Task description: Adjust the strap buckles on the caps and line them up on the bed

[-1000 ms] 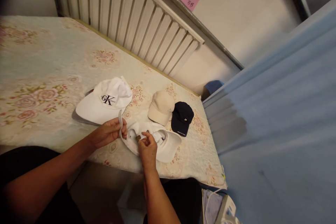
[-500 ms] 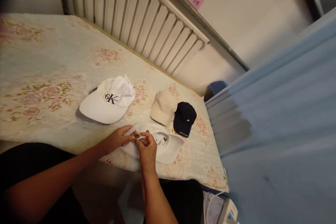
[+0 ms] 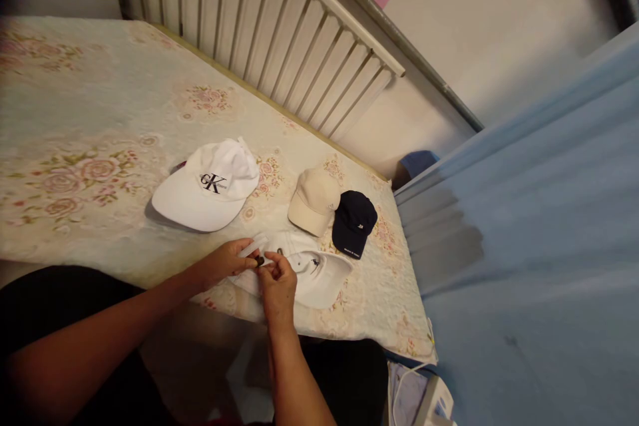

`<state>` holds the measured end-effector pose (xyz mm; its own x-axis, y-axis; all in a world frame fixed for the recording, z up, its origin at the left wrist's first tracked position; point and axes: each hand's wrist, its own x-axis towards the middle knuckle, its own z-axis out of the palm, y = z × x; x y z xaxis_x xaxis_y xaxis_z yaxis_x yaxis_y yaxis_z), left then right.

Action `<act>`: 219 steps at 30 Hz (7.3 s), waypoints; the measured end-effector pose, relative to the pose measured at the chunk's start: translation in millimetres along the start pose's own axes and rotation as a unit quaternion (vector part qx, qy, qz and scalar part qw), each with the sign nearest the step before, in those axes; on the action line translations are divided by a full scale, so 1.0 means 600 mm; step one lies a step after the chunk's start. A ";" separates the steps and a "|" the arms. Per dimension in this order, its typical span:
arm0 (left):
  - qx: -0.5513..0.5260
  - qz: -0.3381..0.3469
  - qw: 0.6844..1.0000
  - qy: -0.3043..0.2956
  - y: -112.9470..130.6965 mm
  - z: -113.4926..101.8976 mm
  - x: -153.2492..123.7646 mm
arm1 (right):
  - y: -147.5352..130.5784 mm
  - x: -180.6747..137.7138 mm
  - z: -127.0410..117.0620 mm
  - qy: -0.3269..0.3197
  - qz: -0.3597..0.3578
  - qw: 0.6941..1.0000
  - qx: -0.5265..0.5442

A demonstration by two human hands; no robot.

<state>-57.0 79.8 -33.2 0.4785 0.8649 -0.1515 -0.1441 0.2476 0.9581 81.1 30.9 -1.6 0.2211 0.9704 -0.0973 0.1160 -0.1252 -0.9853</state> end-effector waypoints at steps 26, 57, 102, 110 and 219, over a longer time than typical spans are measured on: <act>-0.065 0.009 0.997 -0.033 -0.003 -0.004 0.001 | -0.010 -0.004 -0.025 -0.047 -0.293 0.877 -0.378; -0.030 0.025 0.993 -0.112 0.016 -0.006 -0.017 | -0.010 0.016 0.002 0.130 -0.131 0.968 -0.169; -0.100 0.015 0.986 -0.134 0.002 -0.004 -0.014 | -0.017 0.007 0.019 0.136 -0.067 0.986 -0.068; -0.114 0.006 0.985 -0.126 0.004 -0.003 -0.015 | -0.017 0.006 0.019 0.132 -0.068 0.987 -0.058; 0.235 0.196 0.936 0.173 -0.010 0.050 -0.031 | -0.037 -0.012 0.012 0.070 -0.046 0.984 -0.154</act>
<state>-39.4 49.0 -28.7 0.1471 0.9592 0.2416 0.1873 -0.2668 0.9454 69.8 28.5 19.8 0.3258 0.9449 0.0315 0.4253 -0.1167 -0.8975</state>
